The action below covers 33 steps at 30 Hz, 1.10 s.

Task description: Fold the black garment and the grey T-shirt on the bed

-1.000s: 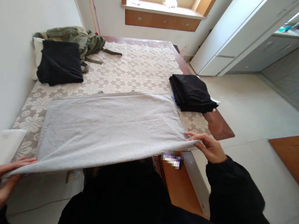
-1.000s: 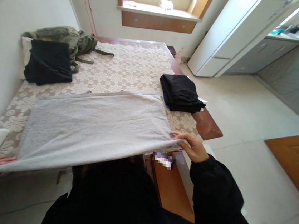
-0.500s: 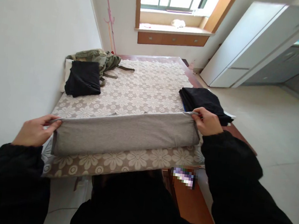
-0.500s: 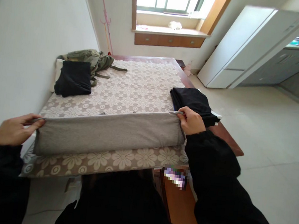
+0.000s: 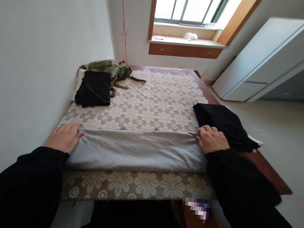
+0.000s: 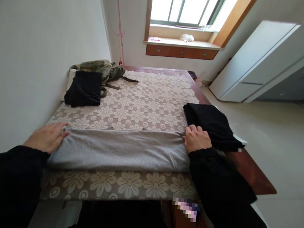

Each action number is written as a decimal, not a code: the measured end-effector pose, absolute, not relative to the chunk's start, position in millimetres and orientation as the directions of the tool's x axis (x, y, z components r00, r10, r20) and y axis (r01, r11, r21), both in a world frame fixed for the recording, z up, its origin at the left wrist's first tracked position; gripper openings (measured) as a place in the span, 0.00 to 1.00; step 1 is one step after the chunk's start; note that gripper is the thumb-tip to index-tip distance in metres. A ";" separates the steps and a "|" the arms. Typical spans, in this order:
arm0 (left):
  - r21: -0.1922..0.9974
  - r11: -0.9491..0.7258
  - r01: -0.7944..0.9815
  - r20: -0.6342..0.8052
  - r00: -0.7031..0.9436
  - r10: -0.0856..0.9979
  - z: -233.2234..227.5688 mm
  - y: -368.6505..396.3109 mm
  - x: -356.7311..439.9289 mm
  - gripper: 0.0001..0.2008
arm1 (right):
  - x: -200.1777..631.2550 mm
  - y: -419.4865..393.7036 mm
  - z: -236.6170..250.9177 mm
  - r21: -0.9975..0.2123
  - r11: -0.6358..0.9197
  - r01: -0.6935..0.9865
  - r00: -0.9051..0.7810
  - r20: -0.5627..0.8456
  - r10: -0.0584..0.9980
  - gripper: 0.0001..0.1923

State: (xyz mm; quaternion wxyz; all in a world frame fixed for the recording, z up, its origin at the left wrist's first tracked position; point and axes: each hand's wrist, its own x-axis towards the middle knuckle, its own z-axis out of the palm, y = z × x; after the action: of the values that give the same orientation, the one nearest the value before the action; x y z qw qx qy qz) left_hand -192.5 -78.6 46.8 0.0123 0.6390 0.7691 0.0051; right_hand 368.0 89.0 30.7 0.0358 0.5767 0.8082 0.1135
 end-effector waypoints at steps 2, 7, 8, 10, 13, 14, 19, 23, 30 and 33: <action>-0.009 0.074 0.997 0.089 -0.073 0.993 46.1 -90.4 -150.5 0.30 | 343.5 65.5 42.0 0.143 0.390 0.909 -0.412 0.185 0.892 0.18; 0.096 -0.157 0.983 0.153 0.141 0.978 24.3 -86.3 -17.0 0.28 | 231.7 -0.4 37.0 -0.092 0.674 0.733 -0.622 0.311 0.719 0.24; 0.105 -0.151 0.983 0.138 0.136 0.981 16.4 -80.9 0.1 0.28 | 212.4 -7.0 27.8 -0.113 0.689 0.716 -0.636 0.301 0.710 0.26; 0.114 -0.127 0.985 0.119 0.113 0.986 -0.5 -71.1 18.7 0.29 | 186.2 -12.1 5.0 -0.143 0.696 0.703 -0.650 0.268 0.711 0.29; 0.116 -0.125 0.985 0.150 0.107 0.983 -21.4 -66.1 20.1 0.31 | 175.3 -8.5 -27.7 -0.160 0.679 0.716 -0.638 0.244 0.730 0.32; 0.119 -0.134 0.984 0.167 0.113 0.979 -25.8 -66.9 18.1 0.32 | 175.9 -7.0 -35.6 -0.161 0.675 0.720 -0.632 0.248 0.734 0.32; 0.127 -0.138 0.982 0.188 0.113 0.976 -30.7 -71.8 15.9 0.35 | 179.9 -7.1 -48.2 -0.156 0.670 0.726 -0.619 0.277 0.735 0.32; 0.125 -0.130 0.984 0.196 0.104 0.975 -29.2 -70.3 18.5 0.35 | 178.2 -8.3 -46.2 -0.148 0.670 0.727 -0.624 0.263 0.735 0.32; 0.142 -0.119 0.983 0.201 0.089 0.976 -29.9 -69.1 18.9 0.33 | 177.5 -7.9 -48.1 -0.169 0.659 0.733 -0.606 0.277 0.745 0.34; 0.158 -0.108 0.981 0.180 0.079 0.980 -29.0 -68.8 18.5 0.32 | 177.3 -7.7 -48.6 -0.171 0.656 0.735 -0.597 0.293 0.746 0.36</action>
State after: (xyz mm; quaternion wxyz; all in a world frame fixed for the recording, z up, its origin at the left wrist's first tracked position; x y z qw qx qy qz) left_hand 18.5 -68.8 -29.0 -0.0020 0.7345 0.6678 0.1207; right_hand 177.3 -7.7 -48.6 -0.1716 0.4145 0.8936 -0.0162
